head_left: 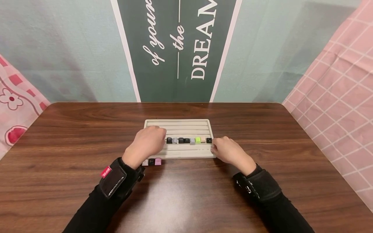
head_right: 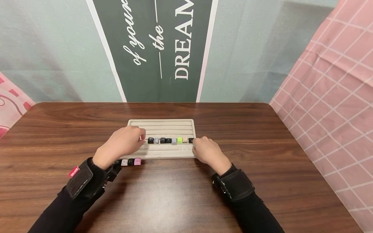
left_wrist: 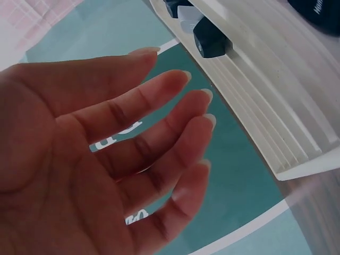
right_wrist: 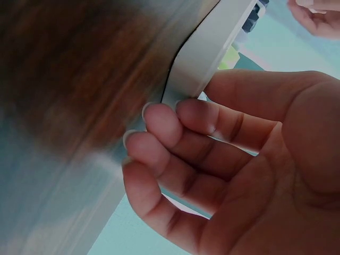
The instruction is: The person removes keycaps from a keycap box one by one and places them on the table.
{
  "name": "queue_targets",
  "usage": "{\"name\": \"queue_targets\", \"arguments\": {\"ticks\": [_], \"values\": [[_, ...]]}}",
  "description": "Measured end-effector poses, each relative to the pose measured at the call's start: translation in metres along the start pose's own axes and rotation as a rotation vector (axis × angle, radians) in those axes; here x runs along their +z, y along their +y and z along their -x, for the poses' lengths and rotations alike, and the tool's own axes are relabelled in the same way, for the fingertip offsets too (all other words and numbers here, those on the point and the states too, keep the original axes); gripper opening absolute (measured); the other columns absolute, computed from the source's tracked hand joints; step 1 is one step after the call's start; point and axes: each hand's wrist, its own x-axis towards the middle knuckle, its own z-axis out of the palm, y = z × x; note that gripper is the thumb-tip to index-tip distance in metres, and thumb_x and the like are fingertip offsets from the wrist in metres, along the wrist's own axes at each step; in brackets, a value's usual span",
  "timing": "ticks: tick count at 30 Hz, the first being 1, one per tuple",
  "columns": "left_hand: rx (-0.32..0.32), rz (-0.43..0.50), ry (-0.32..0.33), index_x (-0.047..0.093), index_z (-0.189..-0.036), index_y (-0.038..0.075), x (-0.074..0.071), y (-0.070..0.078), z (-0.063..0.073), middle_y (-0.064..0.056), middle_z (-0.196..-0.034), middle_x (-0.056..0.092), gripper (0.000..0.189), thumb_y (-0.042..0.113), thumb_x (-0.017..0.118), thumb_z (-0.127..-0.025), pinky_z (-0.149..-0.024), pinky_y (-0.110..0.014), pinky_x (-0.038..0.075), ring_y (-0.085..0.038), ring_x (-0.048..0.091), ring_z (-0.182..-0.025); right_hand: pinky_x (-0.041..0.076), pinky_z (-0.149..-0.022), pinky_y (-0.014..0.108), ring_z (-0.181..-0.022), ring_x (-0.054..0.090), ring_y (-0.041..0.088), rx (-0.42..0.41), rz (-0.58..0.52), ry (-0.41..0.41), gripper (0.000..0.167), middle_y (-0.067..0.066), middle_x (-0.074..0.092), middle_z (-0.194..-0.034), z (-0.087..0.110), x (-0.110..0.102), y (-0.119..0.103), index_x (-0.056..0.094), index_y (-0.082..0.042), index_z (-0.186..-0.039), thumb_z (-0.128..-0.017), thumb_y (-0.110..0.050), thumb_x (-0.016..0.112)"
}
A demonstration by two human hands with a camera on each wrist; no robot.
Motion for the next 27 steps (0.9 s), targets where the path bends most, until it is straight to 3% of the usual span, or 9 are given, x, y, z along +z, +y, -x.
{"name": "queue_targets", "arguments": {"ticks": [7, 14, 27], "values": [[-0.010, -0.007, -0.020, 0.054, -0.067, 0.009, 0.002, 0.002, -0.008, -0.004, -0.065, 0.050, 0.017, 0.004, 0.056, -0.083, -0.049, -0.033, 0.037, -0.018, 0.045, -0.061, 0.031, -0.047, 0.025, -0.051, 0.038, 0.012, 0.000, -0.004, -0.003, 0.023, -0.001, 0.038, -0.056, 0.000, 0.000, 0.000, 0.046, -0.009, -0.064, -0.084, -0.006, 0.056], [-0.023, -0.024, -0.032, 0.059, -0.073, 0.009, 0.006, 0.003, -0.017, -0.006, -0.076, 0.059, 0.012, 0.013, 0.064, -0.083, -0.060, -0.040, 0.046, -0.024, 0.058, -0.074, 0.031, -0.047, 0.025, -0.051, 0.038, 0.012, -0.004, -0.007, -0.004, 0.023, -0.002, 0.037, -0.056, 0.001, 0.001, 0.001, 0.046, -0.009, -0.065, -0.085, -0.007, 0.056], [-0.018, -0.027, 0.000, 0.062, -0.080, 0.006, 0.013, 0.008, -0.023, -0.010, -0.082, 0.062, 0.005, 0.003, 0.058, -0.080, -0.060, -0.041, 0.047, -0.025, 0.059, -0.075, 0.031, -0.047, 0.026, -0.051, 0.038, 0.012, 0.004, -0.001, -0.002, 0.023, -0.002, 0.037, -0.056, 0.001, 0.000, 0.001, 0.046, -0.010, -0.065, -0.085, -0.007, 0.056]]}}
